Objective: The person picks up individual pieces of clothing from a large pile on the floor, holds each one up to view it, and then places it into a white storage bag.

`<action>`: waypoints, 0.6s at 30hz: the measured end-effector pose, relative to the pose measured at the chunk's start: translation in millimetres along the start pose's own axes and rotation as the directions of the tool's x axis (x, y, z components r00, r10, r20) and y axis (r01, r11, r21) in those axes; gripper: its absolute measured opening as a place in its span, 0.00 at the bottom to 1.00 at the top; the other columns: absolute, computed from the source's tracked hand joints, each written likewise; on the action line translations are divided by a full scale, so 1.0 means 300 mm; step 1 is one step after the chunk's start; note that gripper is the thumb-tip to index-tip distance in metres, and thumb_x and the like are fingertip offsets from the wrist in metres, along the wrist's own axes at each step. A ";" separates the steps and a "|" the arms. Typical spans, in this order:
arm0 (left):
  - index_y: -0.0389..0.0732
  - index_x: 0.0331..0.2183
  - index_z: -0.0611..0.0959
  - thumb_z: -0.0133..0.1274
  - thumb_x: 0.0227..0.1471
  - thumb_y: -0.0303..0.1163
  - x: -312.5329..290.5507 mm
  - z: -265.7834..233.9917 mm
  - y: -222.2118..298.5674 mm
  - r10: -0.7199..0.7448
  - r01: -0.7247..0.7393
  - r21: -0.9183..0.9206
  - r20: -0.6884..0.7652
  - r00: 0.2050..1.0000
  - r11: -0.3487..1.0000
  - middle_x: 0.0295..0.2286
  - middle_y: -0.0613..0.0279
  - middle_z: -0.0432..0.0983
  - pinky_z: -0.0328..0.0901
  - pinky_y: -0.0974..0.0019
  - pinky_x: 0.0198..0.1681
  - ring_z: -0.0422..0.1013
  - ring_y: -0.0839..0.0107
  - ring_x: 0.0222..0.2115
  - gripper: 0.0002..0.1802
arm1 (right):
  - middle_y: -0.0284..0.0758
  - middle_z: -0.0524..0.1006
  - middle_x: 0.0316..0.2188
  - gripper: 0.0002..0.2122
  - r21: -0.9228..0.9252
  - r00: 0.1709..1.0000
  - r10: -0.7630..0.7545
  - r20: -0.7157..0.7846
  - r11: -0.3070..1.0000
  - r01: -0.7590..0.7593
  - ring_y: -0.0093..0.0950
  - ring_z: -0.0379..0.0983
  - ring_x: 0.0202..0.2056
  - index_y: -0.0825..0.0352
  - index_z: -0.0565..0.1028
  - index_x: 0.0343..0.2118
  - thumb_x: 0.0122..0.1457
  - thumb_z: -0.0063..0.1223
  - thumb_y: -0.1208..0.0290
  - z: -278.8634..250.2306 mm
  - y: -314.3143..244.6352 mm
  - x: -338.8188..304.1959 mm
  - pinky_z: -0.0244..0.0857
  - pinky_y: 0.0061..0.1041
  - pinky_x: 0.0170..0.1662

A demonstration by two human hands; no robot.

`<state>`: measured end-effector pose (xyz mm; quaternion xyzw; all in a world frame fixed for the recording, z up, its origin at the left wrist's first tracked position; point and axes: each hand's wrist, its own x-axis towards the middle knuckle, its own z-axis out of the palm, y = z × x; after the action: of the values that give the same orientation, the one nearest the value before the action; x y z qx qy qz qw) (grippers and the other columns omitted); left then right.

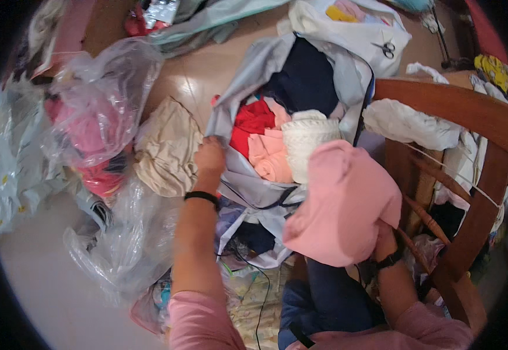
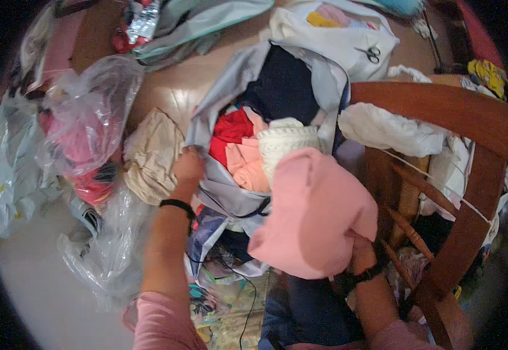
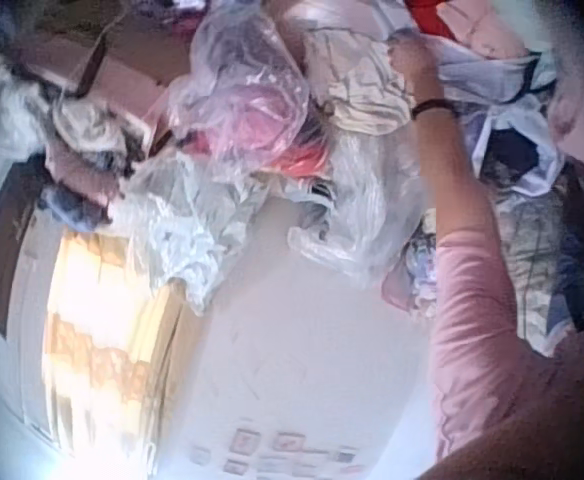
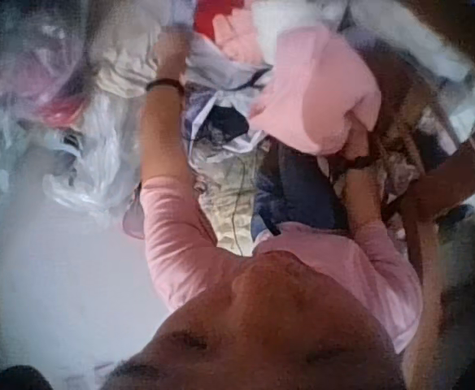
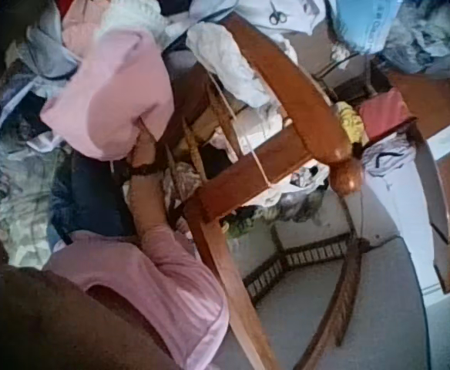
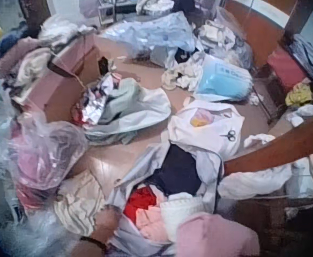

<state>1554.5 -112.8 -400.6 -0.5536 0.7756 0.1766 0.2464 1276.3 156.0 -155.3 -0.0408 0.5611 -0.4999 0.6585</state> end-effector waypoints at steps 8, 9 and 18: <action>0.40 0.27 0.72 0.49 0.51 0.20 -0.122 -0.224 -0.144 -0.144 -0.062 -0.936 -0.012 0.989 -0.348 0.29 0.61 0.73 0.65 0.72 0.37 0.69 0.73 0.31 0.04 | 0.37 0.62 0.56 0.28 -0.028 0.983 -0.043 0.176 0.998 0.049 0.26 0.60 0.55 0.69 0.56 0.59 0.59 0.49 0.63 0.135 0.089 0.487 0.55 0.28 0.58; 0.40 0.27 0.72 0.49 0.51 0.20 -0.182 -0.251 -0.141 -0.139 -0.060 -0.936 -0.012 0.990 -0.347 0.29 0.61 0.73 0.65 0.72 0.37 0.69 0.73 0.31 0.04 | 0.38 0.64 0.54 0.26 -0.061 0.989 -0.031 0.143 0.997 0.040 0.27 0.62 0.53 0.68 0.60 0.57 0.56 0.52 0.68 0.157 0.094 0.540 0.56 0.28 0.57; 0.38 0.44 0.67 0.50 0.50 0.21 -0.443 -0.607 0.043 -0.248 -0.133 -0.810 0.016 0.969 -0.571 0.35 0.57 0.73 0.66 0.70 0.39 0.70 0.74 0.33 0.18 | 0.36 0.74 0.43 0.20 0.133 0.970 0.198 0.143 0.967 -0.217 0.29 0.70 0.46 0.66 0.70 0.49 0.50 0.57 0.79 0.348 0.244 0.998 0.63 0.33 0.51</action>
<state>1543.7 -105.6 -175.2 -0.5358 0.1844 0.6899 -0.4505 1363.6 -71.4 -371.0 0.0350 0.4800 -0.4647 0.7433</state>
